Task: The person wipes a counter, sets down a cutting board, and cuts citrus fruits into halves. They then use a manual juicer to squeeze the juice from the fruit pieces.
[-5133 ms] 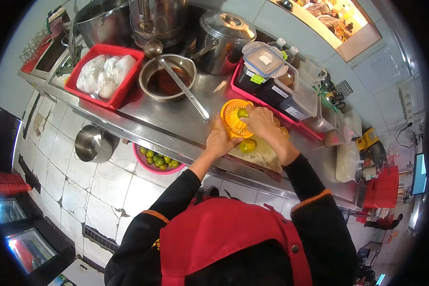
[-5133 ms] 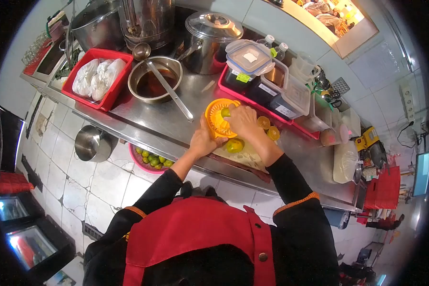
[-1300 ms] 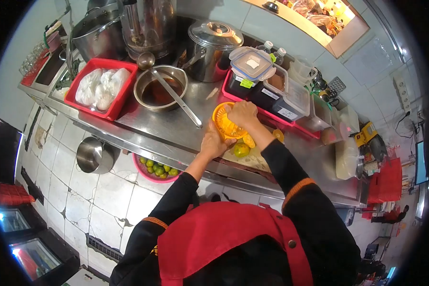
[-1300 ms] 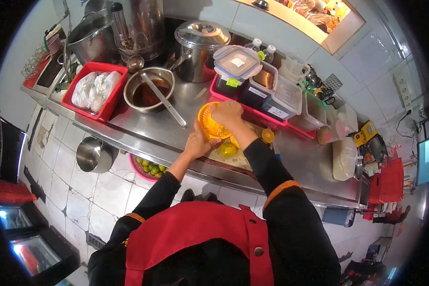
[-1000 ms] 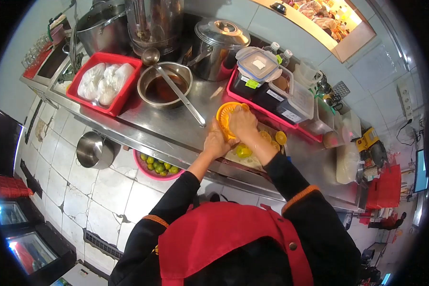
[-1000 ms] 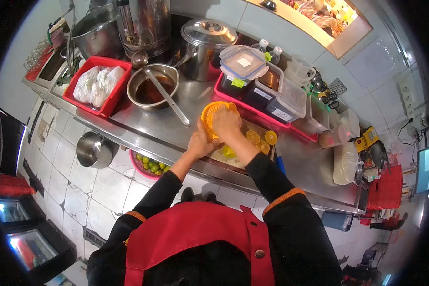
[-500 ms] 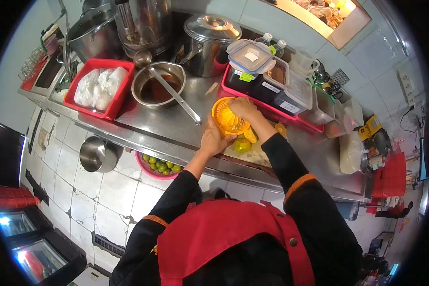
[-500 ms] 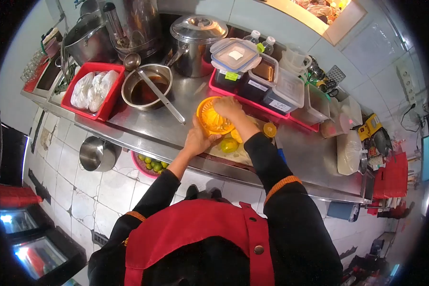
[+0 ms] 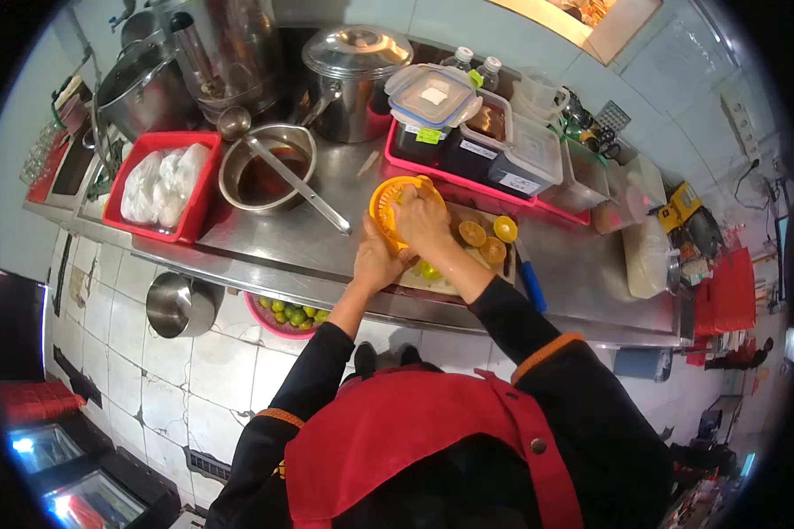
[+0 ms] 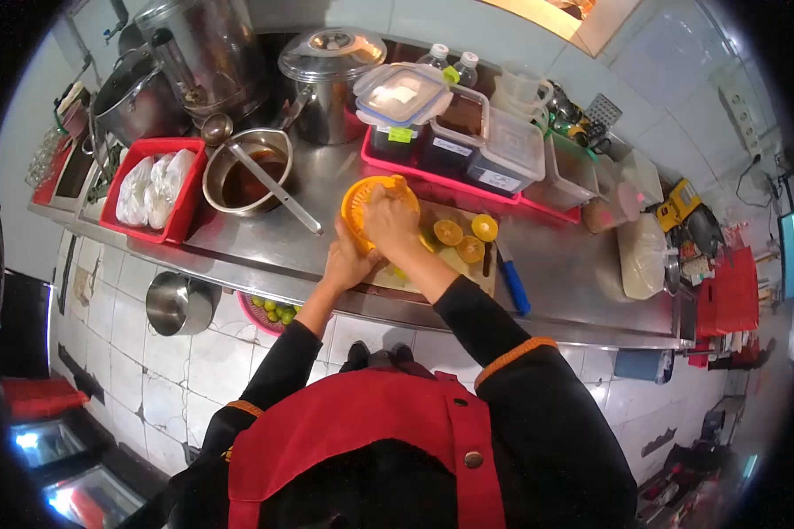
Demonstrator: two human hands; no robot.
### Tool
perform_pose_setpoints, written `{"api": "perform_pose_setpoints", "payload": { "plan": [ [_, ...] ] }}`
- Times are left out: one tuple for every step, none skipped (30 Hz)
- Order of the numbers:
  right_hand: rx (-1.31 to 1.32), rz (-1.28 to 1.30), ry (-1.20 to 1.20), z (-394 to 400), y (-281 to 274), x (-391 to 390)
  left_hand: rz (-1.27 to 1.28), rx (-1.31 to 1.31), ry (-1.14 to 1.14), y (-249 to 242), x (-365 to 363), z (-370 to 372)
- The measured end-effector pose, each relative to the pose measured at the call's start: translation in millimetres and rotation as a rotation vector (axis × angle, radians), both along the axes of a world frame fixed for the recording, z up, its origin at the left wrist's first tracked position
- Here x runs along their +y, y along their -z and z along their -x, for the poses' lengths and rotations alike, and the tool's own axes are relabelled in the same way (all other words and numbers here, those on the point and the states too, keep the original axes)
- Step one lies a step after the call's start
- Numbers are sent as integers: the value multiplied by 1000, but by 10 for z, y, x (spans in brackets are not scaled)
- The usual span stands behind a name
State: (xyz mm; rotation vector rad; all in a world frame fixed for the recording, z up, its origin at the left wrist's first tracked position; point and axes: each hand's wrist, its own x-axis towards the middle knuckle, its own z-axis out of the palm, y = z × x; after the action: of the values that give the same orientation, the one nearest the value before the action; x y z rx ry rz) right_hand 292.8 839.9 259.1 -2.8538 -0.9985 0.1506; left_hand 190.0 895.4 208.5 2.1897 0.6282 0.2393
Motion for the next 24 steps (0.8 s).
{"api": "perform_pose_setpoints", "payload": {
  "plan": [
    [4, 0, 28, -125, 49, -23, 10, -11, 8, 43, -8, -32],
    [1, 12, -103, -307, 92, 40, 19, -21, 2, 80, 4, -18],
    [-8, 20, -233, -405, 34, 68, 14, -20, 17, 85, 4, -10],
    [82, 28, -206, -458, -72, 33, -9, -46, -1, 82, -4, -14],
    [77, 24, -190, -469, -43, -23, -29, -72, -20, 82, -19, -14],
    [91, -126, -152, -435, -41, -71, -24, -94, -15, 67, -23, -14],
    [103, -276, -114, -407, -42, -127, -26, -101, 0, 55, -29, -2],
    [267, -191, -52, -419, -66, -255, -4, -108, -10, 42, -30, -2],
    [258, -194, -41, -373, -246, -430, 20, -113, -22, 10, -36, 2],
    [339, -96, -19, -337, -415, -633, 33, -124, -22, -10, -39, 7],
    [422, -1, 2, -321, -497, -782, 32, -130, -15, 18, -26, 1],
    [415, -5, 11, -339, -487, -885, 8, -112, -28, 68, -15, -22],
    [366, 167, -93, -365, -433, -1003, -16, -92, -34, 77, -24, -30],
    [313, 339, -189, -391, -376, -1116, -6, -123, -33, 76, -28, -30],
    [303, 332, -162, -404, -275, -1193, -8, -137, -7, 97, -27, -30],
    [195, 275, -186, -400, -189, -1218, -16, -164, -15, 129, -19, -34],
    [83, 223, -206, -412, -113, -1253, -21, -194, -20, 159, -16, -38],
    [94, 235, -219, -389, -189, -1266, -19, -183, -18, 133, -22, -28],
    [104, 246, -221, -358, -275, -1268, -17, -175, -5, 100, -28, -15],
    [118, 233, -242, -410, -135, -1280, -45, -230, 24, 130, -13, -14],
    [126, 220, -258, -526, 119, -1282, -71, -293, 57, 171, 6, -21],
    [88, 215, -305, -648, 387, -1232, -60, -294, 66, 177, 10, -17],
    [47, 217, -356, -754, 530, -1202, -47, -297, 69, 161, 4, -15],
    [83, 163, -249, -703, 357, -1211, -23, -303, 55, 156, -10, -16]
  ]
}}
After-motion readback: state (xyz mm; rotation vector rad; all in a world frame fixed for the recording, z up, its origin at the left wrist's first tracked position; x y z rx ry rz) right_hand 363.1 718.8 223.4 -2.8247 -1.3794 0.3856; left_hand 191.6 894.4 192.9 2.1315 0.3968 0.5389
